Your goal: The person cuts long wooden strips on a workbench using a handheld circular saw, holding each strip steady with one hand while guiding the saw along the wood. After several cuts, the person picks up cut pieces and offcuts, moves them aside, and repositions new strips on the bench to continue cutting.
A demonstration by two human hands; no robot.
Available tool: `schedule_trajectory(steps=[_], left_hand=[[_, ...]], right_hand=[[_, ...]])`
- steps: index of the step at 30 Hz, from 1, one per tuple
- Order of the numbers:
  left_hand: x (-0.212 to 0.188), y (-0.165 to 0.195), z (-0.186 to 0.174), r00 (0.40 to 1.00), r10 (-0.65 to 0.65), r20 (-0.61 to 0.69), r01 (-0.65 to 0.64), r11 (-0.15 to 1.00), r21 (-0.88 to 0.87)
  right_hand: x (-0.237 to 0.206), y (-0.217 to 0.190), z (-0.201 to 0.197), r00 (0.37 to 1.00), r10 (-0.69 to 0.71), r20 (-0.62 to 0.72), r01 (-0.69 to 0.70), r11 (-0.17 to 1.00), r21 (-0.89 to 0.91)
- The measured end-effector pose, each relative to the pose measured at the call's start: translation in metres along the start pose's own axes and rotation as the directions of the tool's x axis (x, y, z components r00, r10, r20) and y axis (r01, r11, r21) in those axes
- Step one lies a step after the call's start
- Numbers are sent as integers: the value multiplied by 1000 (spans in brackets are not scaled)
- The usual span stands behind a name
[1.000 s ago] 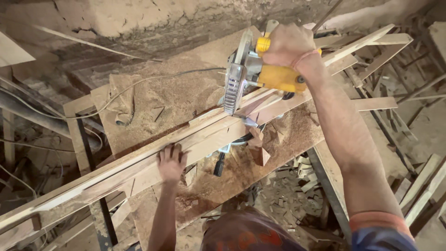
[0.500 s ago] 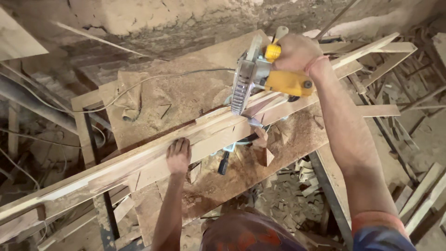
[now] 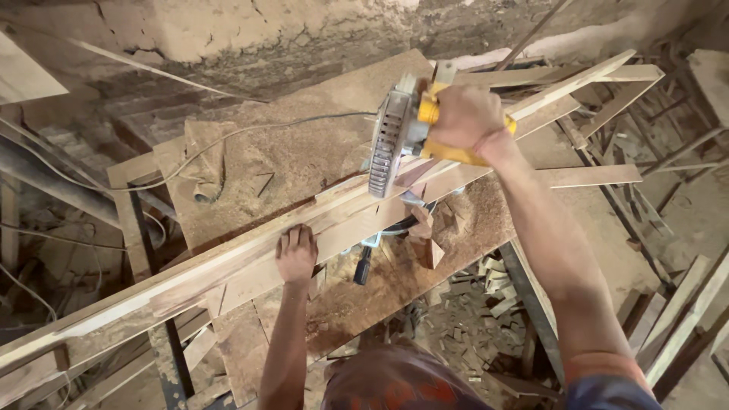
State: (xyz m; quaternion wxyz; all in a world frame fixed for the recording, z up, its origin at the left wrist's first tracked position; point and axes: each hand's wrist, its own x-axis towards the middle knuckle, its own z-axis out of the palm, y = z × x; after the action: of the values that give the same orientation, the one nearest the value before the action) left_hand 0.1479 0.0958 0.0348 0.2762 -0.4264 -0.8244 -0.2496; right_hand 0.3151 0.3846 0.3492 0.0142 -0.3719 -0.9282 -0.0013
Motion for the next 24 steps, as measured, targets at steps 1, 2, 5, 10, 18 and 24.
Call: schedule_trajectory(steps=[1,2,5,10,18,24], left_hand=[[0,0,1,1000,-7,-2,7,1000,0],[-2,0,2,1000,-16,-1,16,1000,0],[-7,0,7,1000,-27,16,26,998,49],[-12,-3,11,998,-60,35,61,998,-15],[-13,-9,15,998,-41,37,41,999,-3],[-12,-9,15,999,-44,13,44,999,-29]], right_hand=[[-6,-4,5,1000,-17,1,17,999,-34],[-13,-8,11,999,-36,6,36,997,-69],[-38,-24,42,999,-30,27,31,998,-58],[-86,-41,102,969,-89,-232,101,994,40],[-104,-61,142,909,0,-417,8,1000,16],[-110,-65,157,898,2,-441,5,1000,16]])
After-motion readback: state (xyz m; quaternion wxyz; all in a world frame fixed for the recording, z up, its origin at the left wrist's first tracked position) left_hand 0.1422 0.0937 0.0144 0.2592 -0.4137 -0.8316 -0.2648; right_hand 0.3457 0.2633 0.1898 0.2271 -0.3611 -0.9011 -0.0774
